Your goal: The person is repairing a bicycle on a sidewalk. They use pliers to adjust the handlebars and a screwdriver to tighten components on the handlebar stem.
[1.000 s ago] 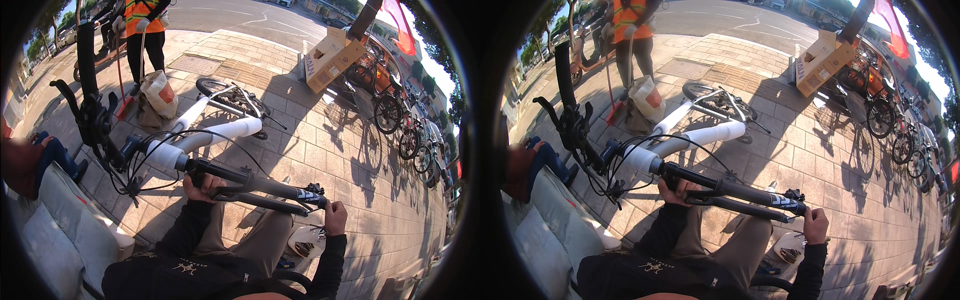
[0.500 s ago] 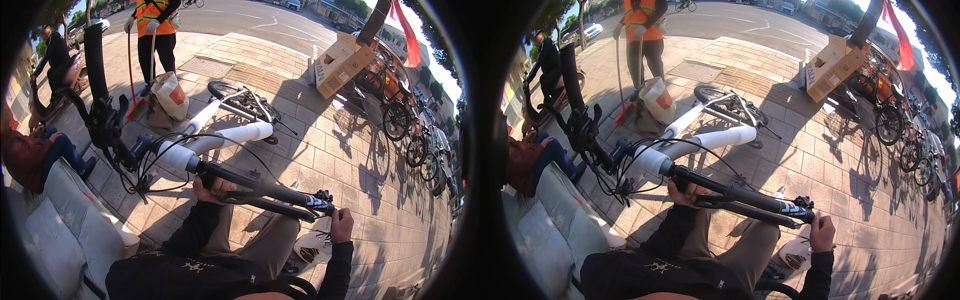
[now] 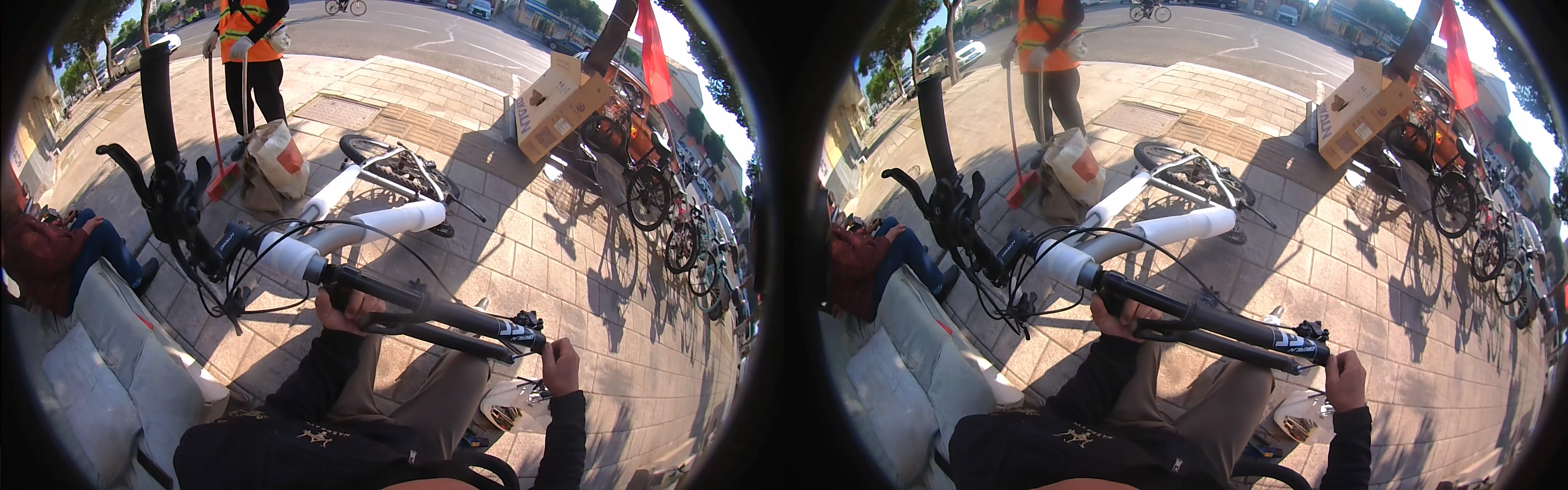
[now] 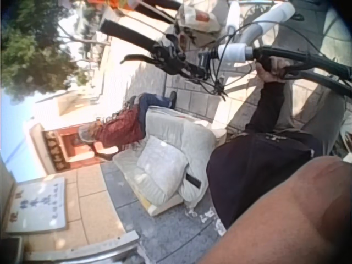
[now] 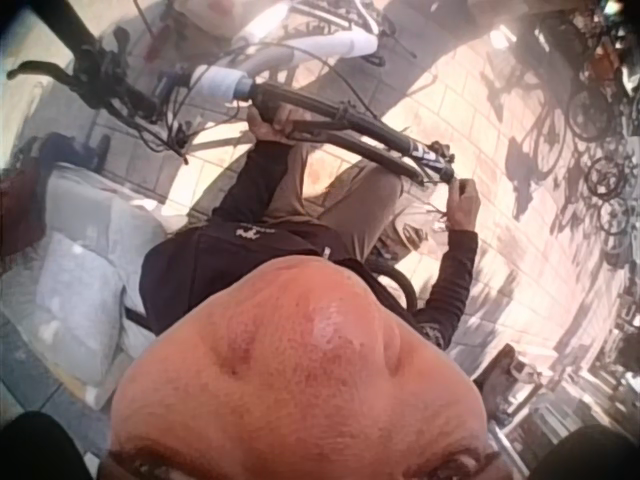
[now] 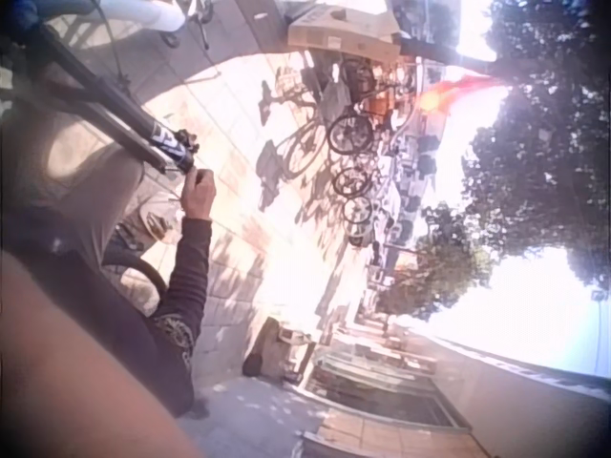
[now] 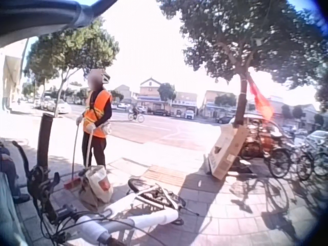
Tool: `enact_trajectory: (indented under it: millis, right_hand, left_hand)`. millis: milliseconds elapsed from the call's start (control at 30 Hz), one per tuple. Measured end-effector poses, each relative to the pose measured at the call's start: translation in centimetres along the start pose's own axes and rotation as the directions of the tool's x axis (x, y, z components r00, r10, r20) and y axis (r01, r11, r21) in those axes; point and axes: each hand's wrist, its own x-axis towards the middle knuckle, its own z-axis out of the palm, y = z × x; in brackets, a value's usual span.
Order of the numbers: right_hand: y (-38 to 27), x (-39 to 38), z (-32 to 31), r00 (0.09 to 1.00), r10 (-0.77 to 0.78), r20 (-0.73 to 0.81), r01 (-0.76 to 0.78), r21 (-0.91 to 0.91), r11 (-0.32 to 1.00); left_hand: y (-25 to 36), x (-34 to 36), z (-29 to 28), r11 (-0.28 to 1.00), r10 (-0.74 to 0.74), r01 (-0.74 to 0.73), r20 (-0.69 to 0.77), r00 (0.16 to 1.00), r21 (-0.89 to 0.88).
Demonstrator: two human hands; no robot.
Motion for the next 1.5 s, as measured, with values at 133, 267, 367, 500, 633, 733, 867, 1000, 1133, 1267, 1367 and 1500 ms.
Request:
enact_trajectory:
  millis: [133,267,367,500,633,733,867,1000,1133,1267,1367,1500]
  right_hand:
    - [3.8,-0.8,1.4,0.967,0.225,0.119,-0.255,0.409,0.876]
    - [5.0,-3.4,4.9,0.979,0.175,0.106,-0.193,0.767,0.612]
    - [4.1,-3.1,6.8,0.981,0.196,-0.014,-0.116,0.762,0.637]
    - [3.7,-3.0,9.3,0.945,0.279,-0.168,-0.046,0.778,0.626]
    - [0.6,-2.7,10.5,0.84,0.435,-0.324,-0.069,0.732,0.678]
    - [0.5,-2.5,11.8,0.734,0.566,-0.376,-0.143,0.729,0.67]
    - [0.2,-2.4,12.7,0.761,0.563,-0.323,-0.098,0.801,0.59]
    - [-0.8,-3.2,11.0,0.844,0.486,-0.229,-0.029,0.884,0.466]
    - [-0.4,-3.6,10.9,0.774,0.552,-0.31,0.03,0.889,0.457]
    - [0.9,-3.9,11.6,0.795,0.526,-0.303,0.054,0.898,0.436]
    - [1.0,-3.5,10.7,0.871,0.461,-0.169,-0.047,0.905,0.422]
    - [1.4,-3.6,10.6,0.877,0.422,-0.231,-0.01,0.868,0.496]
  left_hand:
    - [0.0,0.0,0.0,1.0,0.005,-0.005,0.0,1.0,-0.021]
    - [-0.2,-0.4,-0.3,0.999,0.002,-0.002,-0.003,1.0,-0.034]
    - [0.2,-0.5,-0.3,1.0,-0.006,0.006,0.004,1.0,-0.031]
    - [0.1,-0.3,-0.2,0.999,-0.028,0.028,0.004,1.0,-0.036]
    - [0.2,-0.5,0.0,1.0,-0.017,0.017,-0.036,0.999,0.002]
    - [0.2,-0.2,0.1,1.0,-0.011,0.012,-0.045,0.999,0.006]
    - [0.3,-0.2,0.2,0.999,-0.022,0.023,-0.049,0.999,0.029]
    - [0.2,0.0,0.7,1.0,-0.008,0.009,-0.052,0.999,0.024]
    - [0.0,-0.2,0.6,1.0,-0.009,0.009,-0.05,0.999,0.004]
    - [0.2,-0.1,0.2,0.999,-0.03,0.031,-0.036,0.999,0.021]
    - [0.3,-0.2,0.2,0.999,-0.031,0.032,-0.022,0.999,0.027]
    - [0.3,0.0,0.7,0.998,-0.032,0.034,-0.051,0.998,0.051]
